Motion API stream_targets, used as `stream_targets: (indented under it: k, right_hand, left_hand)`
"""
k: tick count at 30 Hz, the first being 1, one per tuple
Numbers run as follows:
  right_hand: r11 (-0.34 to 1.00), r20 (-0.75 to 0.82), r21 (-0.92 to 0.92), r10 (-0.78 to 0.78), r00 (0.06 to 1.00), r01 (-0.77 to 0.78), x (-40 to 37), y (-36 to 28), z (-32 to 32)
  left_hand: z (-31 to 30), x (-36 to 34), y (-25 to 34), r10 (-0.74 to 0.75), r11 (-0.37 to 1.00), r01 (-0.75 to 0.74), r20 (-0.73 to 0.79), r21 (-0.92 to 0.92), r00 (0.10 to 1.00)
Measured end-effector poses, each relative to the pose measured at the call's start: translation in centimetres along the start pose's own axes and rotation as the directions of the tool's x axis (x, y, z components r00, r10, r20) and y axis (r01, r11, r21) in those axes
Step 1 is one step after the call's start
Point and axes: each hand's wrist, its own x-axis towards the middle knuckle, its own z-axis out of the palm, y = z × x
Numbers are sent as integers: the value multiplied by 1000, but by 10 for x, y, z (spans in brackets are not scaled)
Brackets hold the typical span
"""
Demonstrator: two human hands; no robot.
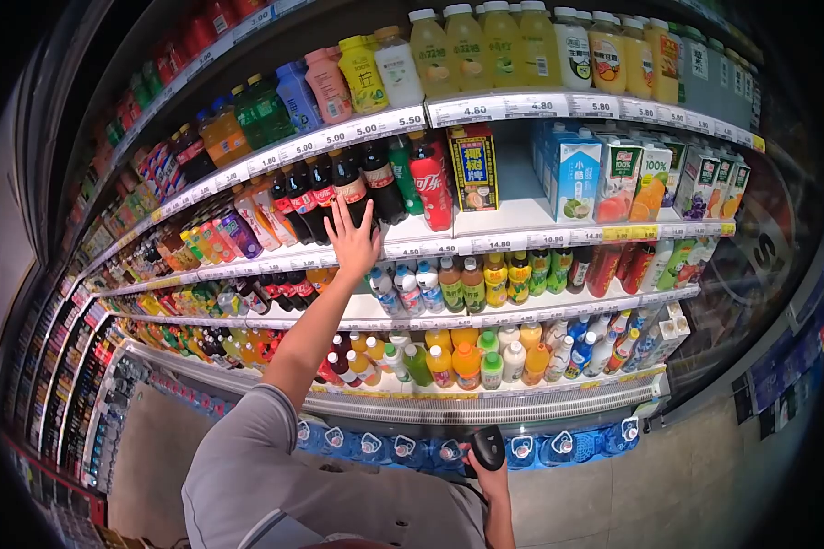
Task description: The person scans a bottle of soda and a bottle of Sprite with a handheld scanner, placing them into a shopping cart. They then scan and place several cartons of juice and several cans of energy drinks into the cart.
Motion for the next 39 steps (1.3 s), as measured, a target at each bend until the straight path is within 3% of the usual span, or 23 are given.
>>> stream_targets:
  k: [2, 8, 14, 16, 18, 20, 21, 22, 24, 25, 26, 27, 30, 31, 32, 33, 34, 37, 39]
  right_hand:
    - [1000, -3, -8, 17, 1000, -17, 1, 0, -2]
    - [998, 2, 54, 44, 999, -44, 8, -4, 3]
    - [994, 91, -56, 104, 990, -99, 14, 6, 9]
    - [987, 149, -60, 157, 976, -149, 14, 3, 17]
    - [980, 242, -196, 79, 967, -31, 21, 25, 12]
    - [974, 269, -214, 136, 953, -78, 23, 29, 16]
    - [953, 257, -250, 236, 937, -171, 24, 26, 19]
    - [918, 245, -292, 343, 907, -268, 26, 26, 20]
    - [924, 323, -254, 361, 875, -288, 37, 40, 26]
    - [921, 341, -317, 335, 878, -228, 41, 49, 31]
    - [914, 375, -374, 303, 876, -157, 44, 55, 38]
    - [899, 386, -399, 345, 856, -182, 46, 53, 50]
    - [869, 460, -470, 392, 797, -157, 51, 79, 77]
    - [847, 470, -508, 428, 772, -160, 50, 85, 88]
    - [839, 497, -524, 442, 747, -148, 47, 90, 100]
    - [827, 527, -547, 464, 712, -133, 45, 93, 114]
    - [814, 555, -569, 483, 677, -115, 42, 97, 128]
    - [765, 627, -644, 535, 566, -8, 26, 103, 182]
    - [716, 639, -693, 559, 528, 82, 8, 110, 217]
  left_hand:
    - [15, -8, -3, -11, 1000, 11, 0, 7, 1000]
    - [38, -44, -18, -17, 997, 33, 205, -70, 979]
    - [-2, -153, -30, 242, 955, -153, 364, -255, 899]
    - [-31, -231, -35, 212, 954, -63, 513, -292, 831]
    - [-65, -327, -51, 141, 971, 20, 631, -240, 763]
    - [-117, -427, -68, -86, 969, 233, 762, -86, 641]
    - [-155, -468, -76, -206, 939, 343, 777, -14, 595]
    - [-190, -511, -86, -301, 927, 365, 749, 85, 590]
    - [-268, -594, -101, -520, 836, 461, 695, 297, 496]
    - [-311, -610, -100, -701, 670, 529, 678, 520, 221]
    - [-347, -649, -104, -797, 579, 553, 560, 599, 226]
    - [-385, -684, -108, -862, 489, 567, 466, 662, 199]
    - [-477, -741, -94, -975, 134, 537, 209, 833, -80]
    - [-500, -767, -93, -978, 88, 517, 173, 852, -119]
    - [-518, -791, -90, -978, 47, 501, 141, 864, -151]
    - [-529, -804, -84, -991, 24, 561, 94, 828, -97]
    - [-535, -803, -79, -991, -15, 573, 65, 819, -119]
    - [-544, -806, -84, -1000, -31, 723, -22, 691, -22]
    - [-546, -816, -99, -998, -48, 756, -8, 653, -57]
